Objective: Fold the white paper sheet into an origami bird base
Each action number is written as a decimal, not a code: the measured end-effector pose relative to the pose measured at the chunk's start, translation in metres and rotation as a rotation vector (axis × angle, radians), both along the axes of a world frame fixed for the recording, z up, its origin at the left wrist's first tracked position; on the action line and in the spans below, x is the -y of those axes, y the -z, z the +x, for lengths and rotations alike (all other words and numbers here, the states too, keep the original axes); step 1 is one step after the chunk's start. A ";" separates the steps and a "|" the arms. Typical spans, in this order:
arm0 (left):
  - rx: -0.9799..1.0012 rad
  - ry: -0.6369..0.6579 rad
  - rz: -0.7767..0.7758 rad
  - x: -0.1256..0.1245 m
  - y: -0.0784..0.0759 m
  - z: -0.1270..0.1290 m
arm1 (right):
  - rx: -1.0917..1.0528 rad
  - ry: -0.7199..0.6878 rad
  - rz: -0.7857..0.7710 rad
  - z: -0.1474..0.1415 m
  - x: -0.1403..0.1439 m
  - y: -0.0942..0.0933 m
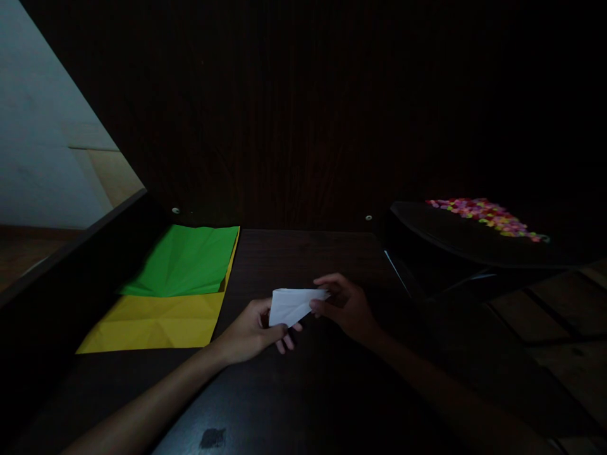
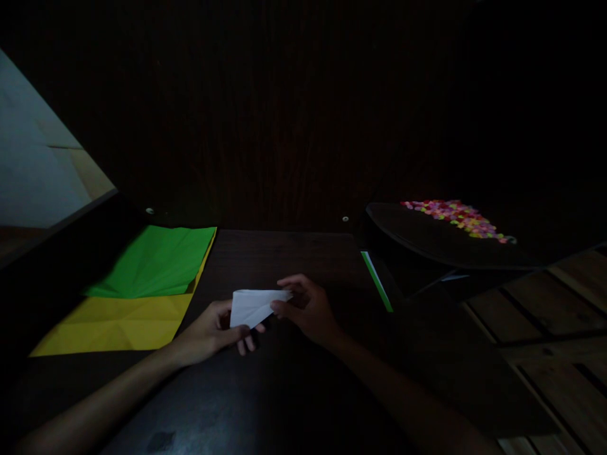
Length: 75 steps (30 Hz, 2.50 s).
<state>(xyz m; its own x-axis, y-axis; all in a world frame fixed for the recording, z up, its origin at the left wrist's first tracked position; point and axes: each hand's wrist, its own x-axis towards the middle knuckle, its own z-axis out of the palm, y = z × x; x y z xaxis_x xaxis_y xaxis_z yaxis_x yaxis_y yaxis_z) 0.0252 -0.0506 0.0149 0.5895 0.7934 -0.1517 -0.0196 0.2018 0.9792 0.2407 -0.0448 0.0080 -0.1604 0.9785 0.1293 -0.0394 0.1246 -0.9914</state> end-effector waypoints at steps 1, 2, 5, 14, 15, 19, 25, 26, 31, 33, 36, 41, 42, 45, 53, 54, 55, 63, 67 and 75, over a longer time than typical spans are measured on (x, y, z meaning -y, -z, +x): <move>-0.014 0.032 0.010 0.001 0.000 0.001 | -0.009 -0.010 -0.014 0.000 0.000 0.001; -0.030 0.064 0.022 0.001 -0.001 0.001 | -0.019 -0.019 -0.028 0.000 0.001 0.001; -0.068 0.103 0.056 -0.001 -0.002 0.001 | -0.070 -0.030 -0.059 -0.001 0.002 0.003; -0.227 0.052 0.185 0.000 -0.010 -0.001 | -0.119 0.006 -0.065 -0.004 0.007 -0.002; -0.233 0.043 0.210 0.000 -0.011 0.000 | -0.119 0.012 -0.064 -0.005 0.007 -0.002; -0.242 -0.015 0.268 0.001 -0.013 0.000 | -0.148 0.020 -0.084 -0.006 0.007 -0.005; -0.262 -0.160 0.358 -0.001 -0.007 -0.001 | -0.105 0.025 -0.105 -0.006 0.003 -0.004; -0.281 -0.168 0.383 -0.001 -0.005 -0.001 | -0.081 0.033 -0.102 -0.006 0.003 -0.004; -0.379 -0.172 0.625 0.000 -0.002 -0.003 | 0.045 0.081 -0.013 -0.004 0.004 -0.001; -0.392 -0.150 0.710 0.000 -0.002 -0.004 | 0.096 0.089 0.042 -0.003 0.005 -0.001; -0.371 -0.074 0.786 0.000 0.000 -0.006 | 0.170 0.097 0.131 -0.002 0.005 -0.001; -0.370 0.004 0.808 0.001 0.000 -0.008 | 0.243 0.098 0.205 -0.002 0.005 -0.004; -0.367 0.013 0.793 0.002 -0.002 -0.007 | 0.244 0.098 0.208 -0.002 0.005 -0.004; -0.351 0.017 0.683 0.002 -0.005 -0.005 | 0.195 0.102 0.174 -0.002 0.005 -0.004; -0.109 0.119 0.055 0.001 0.001 -0.004 | 0.005 0.003 -0.003 -0.001 0.006 -0.004; -0.073 0.134 -0.012 0.000 0.002 -0.004 | 0.015 -0.005 0.003 -0.001 0.006 -0.004; -0.043 0.144 -0.059 0.000 0.002 -0.004 | 0.032 -0.010 0.009 -0.001 0.006 -0.005; 0.066 0.068 -0.173 0.000 0.006 0.000 | 0.104 -0.047 0.030 0.000 0.007 -0.007; 0.058 0.068 -0.208 0.000 0.005 0.000 | 0.069 -0.046 0.018 -0.002 0.008 -0.005; 0.015 0.055 -0.218 0.001 0.002 0.000 | 0.018 -0.001 0.018 -0.004 0.007 -0.003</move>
